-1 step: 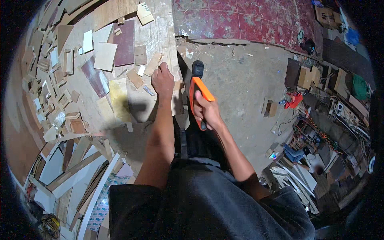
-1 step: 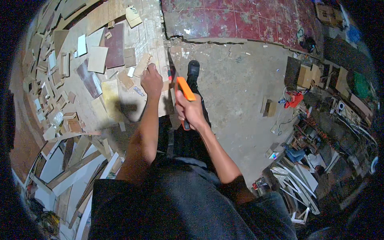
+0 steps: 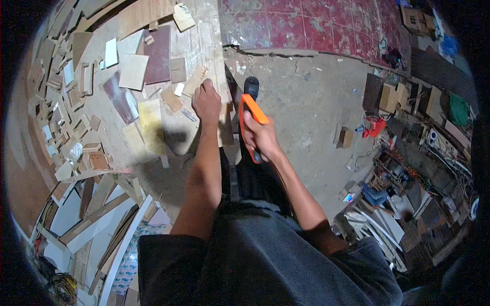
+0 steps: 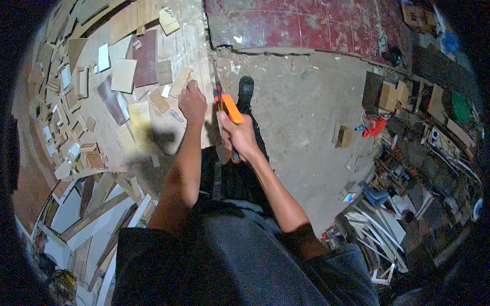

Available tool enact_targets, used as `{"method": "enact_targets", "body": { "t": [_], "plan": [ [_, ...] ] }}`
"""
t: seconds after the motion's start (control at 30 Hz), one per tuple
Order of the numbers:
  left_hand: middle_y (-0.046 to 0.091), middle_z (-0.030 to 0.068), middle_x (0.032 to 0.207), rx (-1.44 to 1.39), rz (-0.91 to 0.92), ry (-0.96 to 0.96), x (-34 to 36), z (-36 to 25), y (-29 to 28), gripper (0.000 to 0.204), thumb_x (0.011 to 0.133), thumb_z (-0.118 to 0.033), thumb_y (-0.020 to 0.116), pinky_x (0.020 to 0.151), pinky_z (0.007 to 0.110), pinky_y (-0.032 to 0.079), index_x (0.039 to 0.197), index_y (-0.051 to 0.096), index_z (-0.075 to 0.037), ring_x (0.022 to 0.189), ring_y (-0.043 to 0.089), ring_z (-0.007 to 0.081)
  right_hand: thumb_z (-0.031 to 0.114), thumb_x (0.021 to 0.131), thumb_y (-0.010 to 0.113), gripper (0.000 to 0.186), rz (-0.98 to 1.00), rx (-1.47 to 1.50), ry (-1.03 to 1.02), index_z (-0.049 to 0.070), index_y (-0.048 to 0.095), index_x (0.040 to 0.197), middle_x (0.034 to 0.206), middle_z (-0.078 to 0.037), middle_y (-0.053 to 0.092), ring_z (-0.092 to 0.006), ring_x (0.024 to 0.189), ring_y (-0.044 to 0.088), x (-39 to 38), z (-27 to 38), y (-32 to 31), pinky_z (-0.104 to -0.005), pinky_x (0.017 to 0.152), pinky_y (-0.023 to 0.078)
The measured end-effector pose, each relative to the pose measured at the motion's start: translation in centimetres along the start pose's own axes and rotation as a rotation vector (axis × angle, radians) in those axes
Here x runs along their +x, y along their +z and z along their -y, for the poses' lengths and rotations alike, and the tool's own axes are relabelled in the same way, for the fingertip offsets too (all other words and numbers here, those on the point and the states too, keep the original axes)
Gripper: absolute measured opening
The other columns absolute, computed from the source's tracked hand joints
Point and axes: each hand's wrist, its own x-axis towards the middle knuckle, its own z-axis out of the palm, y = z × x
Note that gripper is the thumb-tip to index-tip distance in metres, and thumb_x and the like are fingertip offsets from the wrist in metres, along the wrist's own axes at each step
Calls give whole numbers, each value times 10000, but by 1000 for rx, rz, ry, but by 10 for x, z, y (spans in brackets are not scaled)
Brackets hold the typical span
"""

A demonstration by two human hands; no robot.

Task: Using a hand saw to cut a small piece of wood.

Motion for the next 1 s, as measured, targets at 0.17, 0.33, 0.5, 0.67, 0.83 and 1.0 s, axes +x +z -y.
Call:
{"method": "enact_targets", "body": {
  "t": [0.17, 0.33, 0.5, 0.67, 0.83, 1.0],
  "plan": [
    [630, 97, 812, 142, 6, 27, -11, 5, 2, 98, 958, -171, 603, 666, 447, 496, 1038, 588, -115, 781, 627, 309, 369, 1029, 593, 439, -14, 69, 107, 80, 484, 718, 543, 4, 465, -112, 405, 431, -15, -28, -8, -295, 388, 354],
    [631, 92, 813, 112, 29, -9, -6, -8, -3, 107, 949, -174, 615, 677, 443, 498, 1041, 593, -125, 796, 628, 303, 355, 1031, 592, 419, -68, 15, 51, 78, 487, 735, 549, 6, 458, -106, 410, 412, 16, -37, -7, -290, 390, 340],
    [632, 168, 810, 22, 16, -19, -12, 1, 4, 114, 990, -195, 569, 651, 524, 487, 1074, 583, -119, 743, 630, 397, 341, 1025, 604, 382, -94, 47, 45, 71, 534, 764, 557, 10, 461, -101, 414, 405, 13, -48, -18, -286, 406, 337],
    [646, 107, 824, 83, 28, -25, -9, 6, 4, 108, 964, -176, 586, 688, 461, 493, 1051, 595, -114, 791, 624, 325, 412, 1014, 615, 448, -98, 121, -48, 99, 453, 737, 538, 14, 386, -100, 403, 354, -32, -44, -13, -285, 397, 279],
    [632, 113, 805, 64, 13, -4, -8, 2, 3, 111, 971, -172, 579, 685, 460, 490, 1066, 583, -114, 787, 621, 326, 406, 1013, 619, 444, -97, 83, -108, 91, 456, 746, 545, 5, 400, -103, 403, 354, -28, -47, -6, -291, 400, 283],
    [620, 116, 794, 57, -7, -16, -7, -1, 2, 106, 969, -170, 584, 686, 458, 488, 1058, 579, -114, 784, 619, 327, 408, 1010, 626, 423, -67, 7, -90, 67, 545, 773, 594, 5, 506, -85, 458, 452, -21, -50, 2, -275, 433, 373]
  ]
}}
